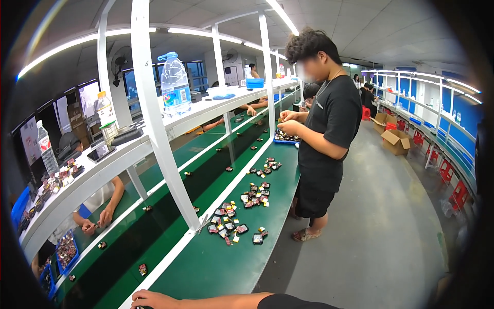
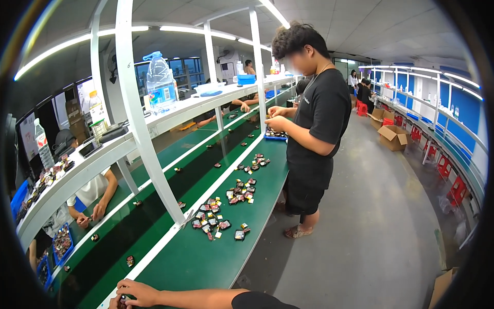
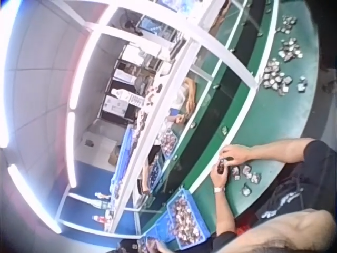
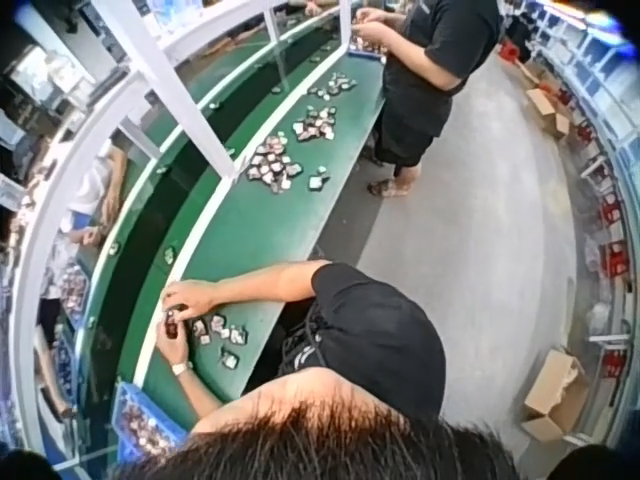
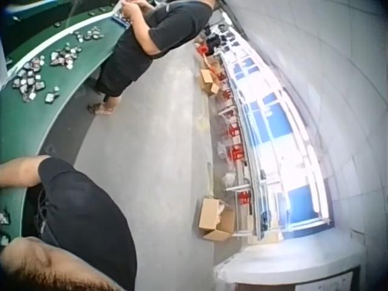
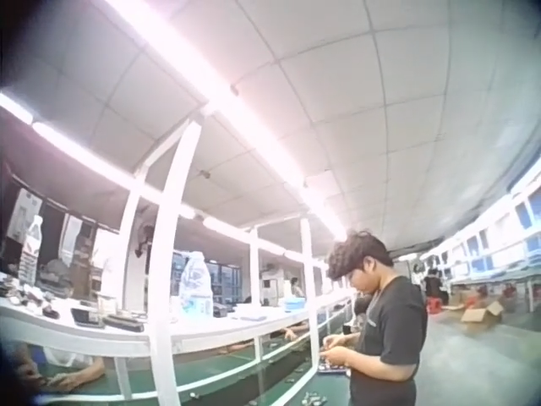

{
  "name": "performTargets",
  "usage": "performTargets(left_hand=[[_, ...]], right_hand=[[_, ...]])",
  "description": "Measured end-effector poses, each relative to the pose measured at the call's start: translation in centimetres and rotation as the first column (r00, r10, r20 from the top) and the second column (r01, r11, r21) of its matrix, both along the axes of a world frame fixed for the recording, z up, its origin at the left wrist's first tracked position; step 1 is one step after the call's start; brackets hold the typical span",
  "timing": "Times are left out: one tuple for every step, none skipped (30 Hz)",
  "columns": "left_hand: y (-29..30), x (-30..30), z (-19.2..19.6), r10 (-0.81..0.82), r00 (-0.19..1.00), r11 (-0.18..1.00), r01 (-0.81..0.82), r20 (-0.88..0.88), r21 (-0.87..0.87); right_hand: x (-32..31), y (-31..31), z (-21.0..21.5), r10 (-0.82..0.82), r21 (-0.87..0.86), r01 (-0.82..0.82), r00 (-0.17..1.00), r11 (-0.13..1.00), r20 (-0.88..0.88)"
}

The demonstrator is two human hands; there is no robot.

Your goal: Sorting and assembling small decorative badges or pins on a factory production line.

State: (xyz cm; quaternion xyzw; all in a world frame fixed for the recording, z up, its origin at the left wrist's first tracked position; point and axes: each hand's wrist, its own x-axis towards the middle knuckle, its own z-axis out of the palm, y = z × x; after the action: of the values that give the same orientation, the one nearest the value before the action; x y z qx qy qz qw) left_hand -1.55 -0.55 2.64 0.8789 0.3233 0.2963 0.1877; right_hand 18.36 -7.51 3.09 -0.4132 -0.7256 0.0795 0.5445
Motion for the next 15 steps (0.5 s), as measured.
performTargets(left_hand=[[0.0,-0.3,-0.1,-0.046,0.999,0.997,0.047,0.019,-0.059],[0.7,-0.6,-1.1,-0.078,0.995,0.99,0.085,0.064,-0.116],[1.3,-0.9,-2.1,-0.079,0.995,0.989,0.086,0.065,-0.117],[1.6,-0.8,-2.4,-0.122,0.976,0.96,0.162,0.179,-0.227],[1.7,-0.8,-2.7,-0.147,0.945,0.914,0.243,0.294,-0.325],[1.6,-1.0,-3.0,-0.142,0.945,0.915,0.239,0.293,-0.326],[1.0,-1.1,-2.5,-0.089,0.934,0.862,0.246,0.345,-0.444],[0.6,-1.5,-2.1,-0.021,0.921,0.794,0.251,0.388,-0.553],[0.6,-1.7,-2.1,0.014,0.92,0.777,0.237,0.392,-0.583],[1.3,-3.0,-3.0,0.017,0.918,0.746,0.252,0.396,-0.616],[1.8,-2.6,-4.9,0.062,0.804,0.722,0.373,0.591,-0.583],[1.2,-0.7,-3.5,0.064,0.798,0.682,0.403,0.599,-0.61],[0.7,-0.2,-2.4,0.095,0.764,0.639,0.445,0.638,-0.628],[1.8,-0.3,-2.8,-0.003,0.761,0.596,0.522,0.649,-0.61],[1.5,0.2,-2.8,0.036,0.751,0.575,0.524,0.66,-0.628]], right_hand=[[-0.2,0.1,0.1,-0.003,-0.001,0.003,1.0,1.0,0.002],[-0.4,0.1,0.1,0.026,-0.005,-0.026,1.0,1.0,-0.008],[-0.5,0.2,0.2,0.055,-0.009,-0.055,0.998,0.998,-0.019],[-0.5,0.4,-0.3,0.053,-0.009,-0.053,0.998,0.999,-0.017],[-0.6,0.7,-0.8,0.056,0.017,-0.055,0.998,0.998,-0.014],[-0.6,0.9,-1.4,0.063,0.042,-0.062,0.998,0.997,-0.013],[-0.5,0.9,-1.1,0.079,0.036,-0.078,0.997,0.996,-0.017],[-0.3,0.9,-1.1,0.158,-0.081,-0.164,0.984,0.983,-0.078],[-0.9,0.9,-0.9,0.248,-0.19,-0.272,0.958,0.943,-0.145],[-2.1,1.5,-1.0,0.238,-0.043,-0.249,0.954,0.967,-0.184],[-2.1,1.6,-1.5,0.204,-0.037,-0.215,0.961,0.976,-0.187],[-1.1,1.6,-1.8,0.141,-0.094,-0.157,0.978,0.983,-0.156],[-1.3,1.7,-1.6,0.092,-0.124,-0.112,0.983,0.986,-0.156],[-1.2,1.4,-0.9,0.01,-0.104,-0.022,0.993,0.994,-0.117],[-0.9,1.2,-0.8,-0.018,-0.084,0.011,0.996,0.996,-0.084]])
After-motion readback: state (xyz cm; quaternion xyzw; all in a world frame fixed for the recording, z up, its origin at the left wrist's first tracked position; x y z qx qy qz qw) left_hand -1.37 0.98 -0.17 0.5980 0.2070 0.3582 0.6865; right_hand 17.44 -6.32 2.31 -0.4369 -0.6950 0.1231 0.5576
